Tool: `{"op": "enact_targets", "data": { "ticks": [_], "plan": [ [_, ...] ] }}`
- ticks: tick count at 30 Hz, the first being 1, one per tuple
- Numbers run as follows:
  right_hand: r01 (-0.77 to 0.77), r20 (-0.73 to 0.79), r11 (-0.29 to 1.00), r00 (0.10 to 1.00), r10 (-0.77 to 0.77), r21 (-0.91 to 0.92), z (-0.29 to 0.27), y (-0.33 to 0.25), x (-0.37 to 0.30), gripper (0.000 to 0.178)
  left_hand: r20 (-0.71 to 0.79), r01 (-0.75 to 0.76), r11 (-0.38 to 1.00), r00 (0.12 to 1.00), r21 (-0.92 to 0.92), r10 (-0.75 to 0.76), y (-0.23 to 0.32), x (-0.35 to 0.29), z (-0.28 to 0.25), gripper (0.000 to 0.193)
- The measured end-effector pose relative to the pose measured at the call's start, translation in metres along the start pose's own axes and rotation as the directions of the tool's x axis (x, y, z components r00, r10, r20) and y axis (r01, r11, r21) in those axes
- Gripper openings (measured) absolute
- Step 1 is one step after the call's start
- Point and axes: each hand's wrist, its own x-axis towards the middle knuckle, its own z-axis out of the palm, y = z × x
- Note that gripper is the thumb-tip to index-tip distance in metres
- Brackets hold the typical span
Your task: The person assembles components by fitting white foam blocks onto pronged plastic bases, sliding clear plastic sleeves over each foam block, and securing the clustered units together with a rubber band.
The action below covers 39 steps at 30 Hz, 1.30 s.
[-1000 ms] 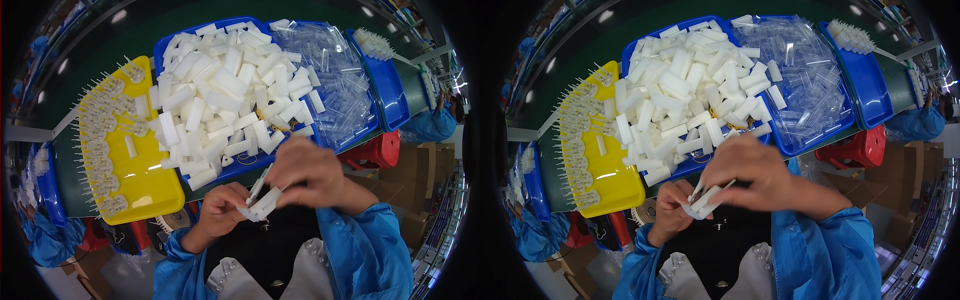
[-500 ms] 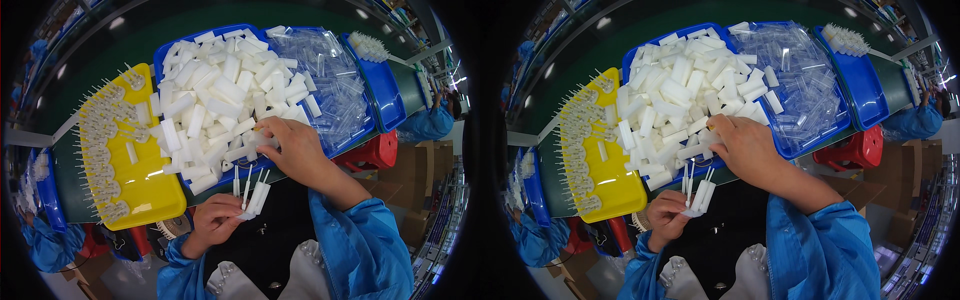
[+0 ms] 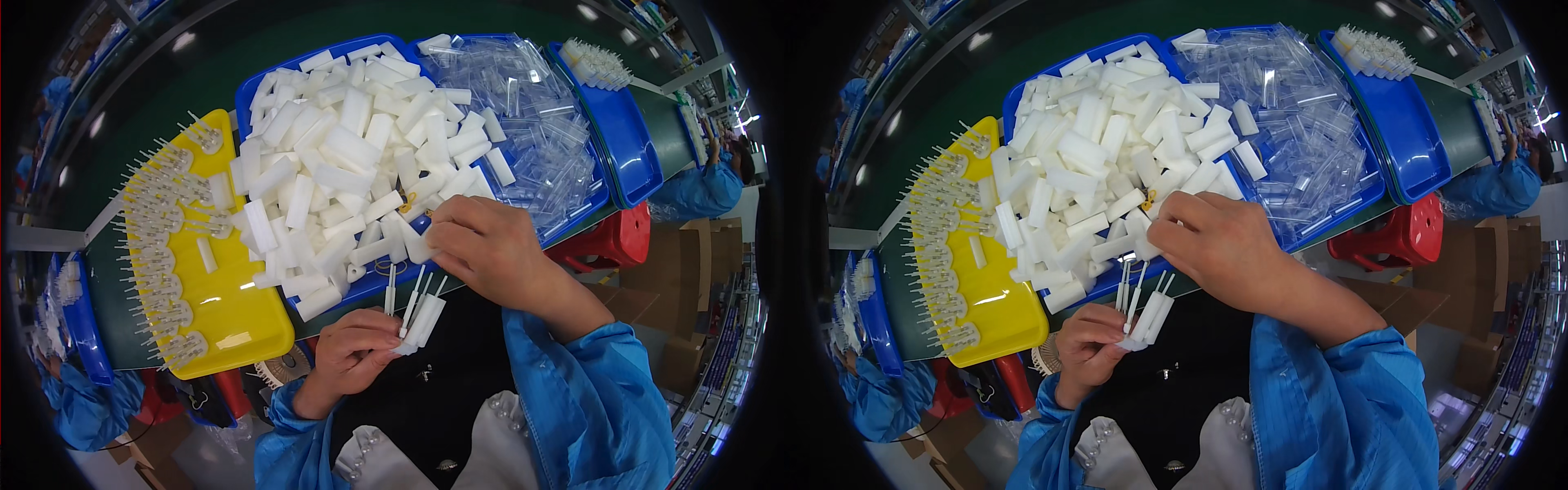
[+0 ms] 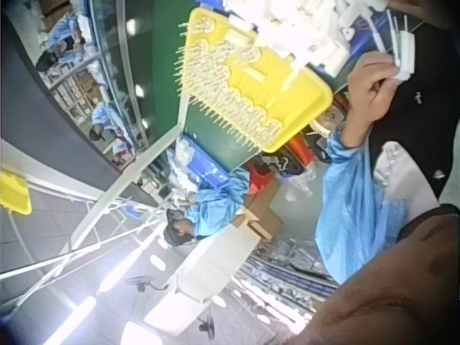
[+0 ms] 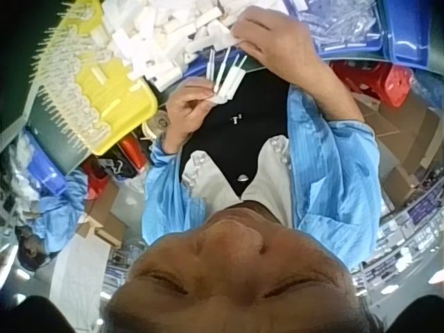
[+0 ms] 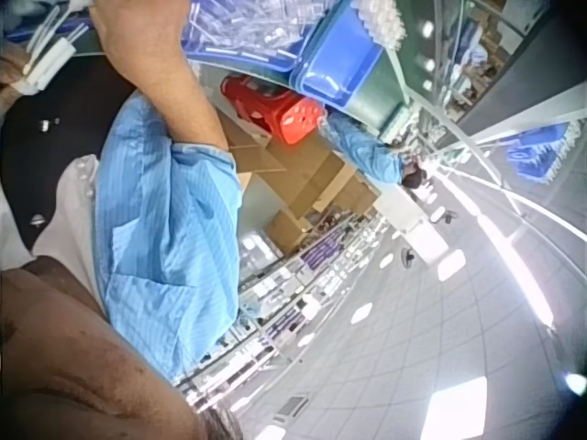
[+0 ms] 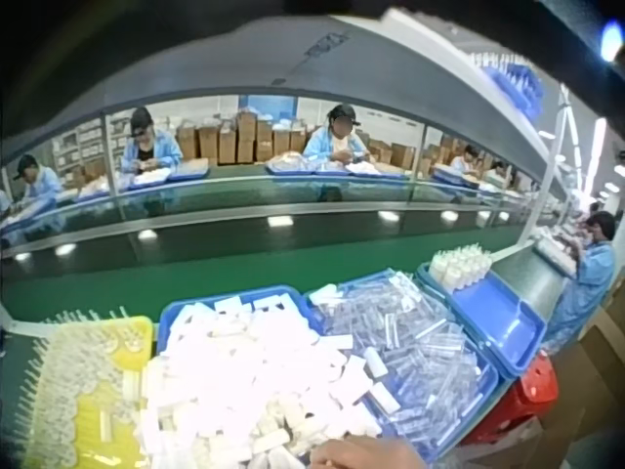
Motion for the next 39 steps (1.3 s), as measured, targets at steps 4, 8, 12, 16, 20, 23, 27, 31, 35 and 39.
{"op": "enact_targets", "data": {
  "ticks": [4,8,12,16,20,23,27,31,35,39],
  "plan": [
    [-0.054,0.047,0.997,0.998,0.051,0.056,-0.001,0.003,-0.005,0.022,-0.003,0.001,1.0,1.0,0.02,-0.001,-0.001,0.0,0.001,0.018],
    [-0.08,0.039,0.995,0.996,0.078,0.059,-0.002,0.005,-0.011,0.023,-0.007,0.023,1.0,1.0,0.019,-0.023,0.002,0.001,0.002,0.017],
    [-0.145,0.05,0.988,0.989,0.142,0.045,-0.002,0.005,-0.017,0.024,-0.003,0.027,1.0,1.0,0.005,-0.027,0.002,0.001,0.003,0.017],
    [-0.131,-0.013,0.991,0.991,0.132,0.041,-0.001,0.005,-0.021,0.024,0.011,0.034,0.999,0.999,-0.021,-0.034,0.002,0.002,0.004,0.016],
    [-0.055,-0.092,0.998,0.994,0.056,0.017,-0.002,0.006,-0.023,0.023,0.018,0.026,1.0,0.999,-0.015,-0.026,0.002,0.003,0.006,0.015],
    [-0.006,-0.128,1.0,0.992,0.002,-0.027,-0.005,0.007,-0.024,0.017,0.025,0.028,1.0,0.999,-0.008,-0.028,0.002,0.004,0.007,0.016],
    [0.025,-0.116,0.998,0.993,-0.031,-0.054,-0.007,0.007,-0.027,0.016,0.062,0.011,0.999,0.998,0.034,-0.013,0.004,0.006,0.009,0.012],
    [0.043,-0.094,0.999,0.995,-0.044,-0.019,-0.012,0.001,-0.028,0.018,0.047,0.04,0.999,0.998,0.034,-0.041,0.0,0.006,0.012,0.014],
    [0.038,-0.06,0.999,0.998,-0.036,0.023,-0.017,0.0,-0.03,0.019,0.018,0.079,0.996,0.997,-0.041,-0.078,-0.002,0.006,0.01,0.015],
    [0.079,-0.019,0.977,0.997,-0.076,0.196,-0.022,0.01,-0.029,0.02,-0.029,0.144,0.964,0.988,-0.225,-0.155,-0.007,0.0,0.011,0.014]
  ]
}}
